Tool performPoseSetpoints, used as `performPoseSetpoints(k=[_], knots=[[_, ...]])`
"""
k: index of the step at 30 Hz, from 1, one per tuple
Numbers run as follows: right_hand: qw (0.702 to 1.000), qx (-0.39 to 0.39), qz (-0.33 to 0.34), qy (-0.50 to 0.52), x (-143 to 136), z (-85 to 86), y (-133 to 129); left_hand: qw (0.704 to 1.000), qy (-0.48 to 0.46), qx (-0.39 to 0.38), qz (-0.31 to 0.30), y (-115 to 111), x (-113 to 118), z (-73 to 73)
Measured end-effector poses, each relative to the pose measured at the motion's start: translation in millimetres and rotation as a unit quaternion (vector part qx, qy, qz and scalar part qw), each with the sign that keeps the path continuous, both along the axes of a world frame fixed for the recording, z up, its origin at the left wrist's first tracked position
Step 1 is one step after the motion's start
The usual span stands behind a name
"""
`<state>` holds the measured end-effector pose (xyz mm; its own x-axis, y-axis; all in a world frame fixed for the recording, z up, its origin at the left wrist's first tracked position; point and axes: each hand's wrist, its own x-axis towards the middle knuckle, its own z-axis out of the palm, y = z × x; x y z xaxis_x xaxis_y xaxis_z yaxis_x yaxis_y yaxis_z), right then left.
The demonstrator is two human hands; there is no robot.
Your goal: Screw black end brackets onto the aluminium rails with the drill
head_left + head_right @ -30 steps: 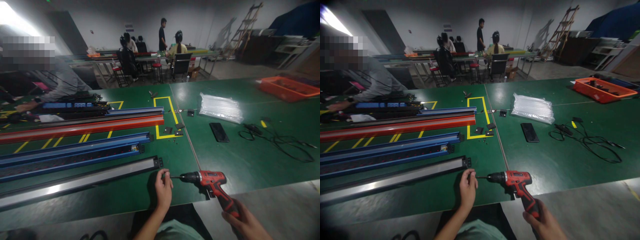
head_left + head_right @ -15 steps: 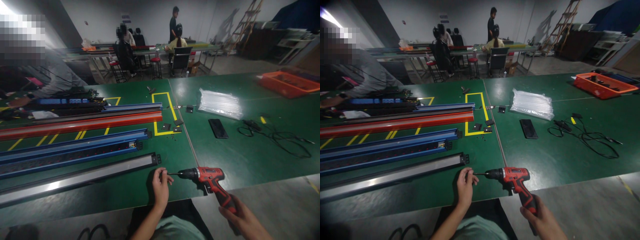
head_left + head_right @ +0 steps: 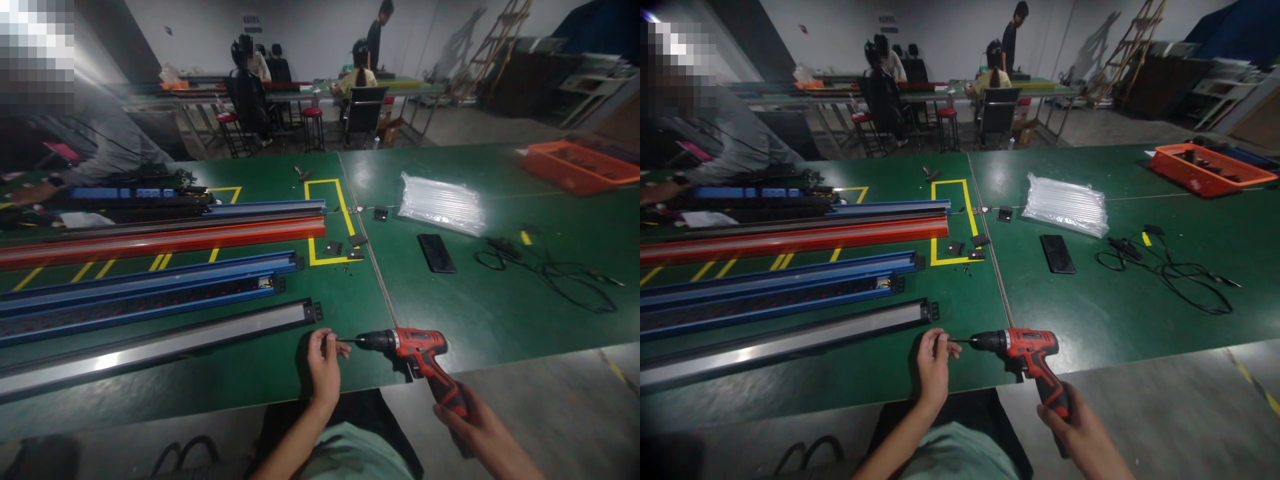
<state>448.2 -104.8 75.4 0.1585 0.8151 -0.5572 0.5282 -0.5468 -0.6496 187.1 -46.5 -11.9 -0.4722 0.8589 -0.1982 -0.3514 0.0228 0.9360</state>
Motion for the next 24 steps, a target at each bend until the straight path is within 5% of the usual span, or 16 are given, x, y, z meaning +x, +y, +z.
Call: performPoseSetpoints(k=[15,24], knots=[[0.998,-0.025,-0.013,0.057,-6,22.5,8,0.999,-0.027,-0.005,0.018,2,2,3.2],[1.000,0.004,0.009,-0.002,-2,7.6,4,1.000,-0.022,-0.011,0.005,1,3,-0.6]])
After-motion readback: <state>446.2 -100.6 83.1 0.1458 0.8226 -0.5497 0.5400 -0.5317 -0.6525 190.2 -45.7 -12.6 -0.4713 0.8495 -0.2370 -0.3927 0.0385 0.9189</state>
